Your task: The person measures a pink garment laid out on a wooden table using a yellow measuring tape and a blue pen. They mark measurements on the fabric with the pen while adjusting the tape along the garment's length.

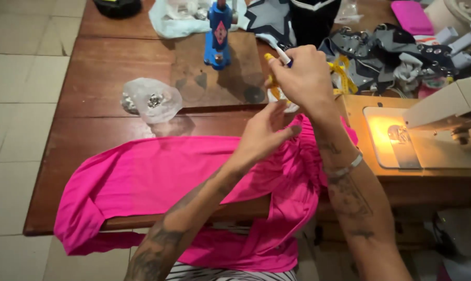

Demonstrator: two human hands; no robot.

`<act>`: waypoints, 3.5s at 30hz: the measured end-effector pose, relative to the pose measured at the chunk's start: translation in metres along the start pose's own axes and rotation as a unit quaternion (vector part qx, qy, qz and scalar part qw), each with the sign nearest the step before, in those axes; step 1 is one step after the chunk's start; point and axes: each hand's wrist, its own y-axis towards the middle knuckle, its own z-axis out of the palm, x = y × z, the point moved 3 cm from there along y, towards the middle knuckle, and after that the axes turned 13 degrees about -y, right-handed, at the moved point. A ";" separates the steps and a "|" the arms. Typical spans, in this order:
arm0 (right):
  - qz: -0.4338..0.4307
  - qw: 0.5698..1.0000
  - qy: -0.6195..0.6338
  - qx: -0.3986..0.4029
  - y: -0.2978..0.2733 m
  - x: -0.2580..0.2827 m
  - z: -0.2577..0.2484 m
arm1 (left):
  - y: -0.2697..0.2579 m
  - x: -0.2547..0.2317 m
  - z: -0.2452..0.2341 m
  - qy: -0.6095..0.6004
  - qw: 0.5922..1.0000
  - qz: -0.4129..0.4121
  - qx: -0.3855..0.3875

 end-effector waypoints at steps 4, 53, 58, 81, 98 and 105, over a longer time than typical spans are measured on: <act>-0.018 0.997 0.066 0.032 -0.005 0.023 0.003 | 0.038 0.015 0.007 -0.068 0.998 -0.007 -0.001; -0.005 0.970 0.230 0.075 -0.057 -0.099 -0.102 | 0.102 -0.045 -0.139 -0.447 0.862 0.164 -0.176; 0.041 0.848 0.524 0.073 -0.055 -0.054 -0.090 | 0.006 -0.056 -0.033 -0.054 0.990 0.131 -0.020; -0.215 0.975 -0.037 0.049 -0.196 -0.088 0.096 | -0.173 -0.037 -0.199 -0.048 0.951 0.081 -0.295; -0.349 0.929 -0.037 0.121 -0.102 0.012 0.124 | -0.150 0.038 -0.170 0.501 0.834 0.220 -0.069; -0.423 0.896 -0.112 0.077 -0.084 0.024 0.146 | -0.116 0.035 -0.188 0.516 0.841 0.162 0.013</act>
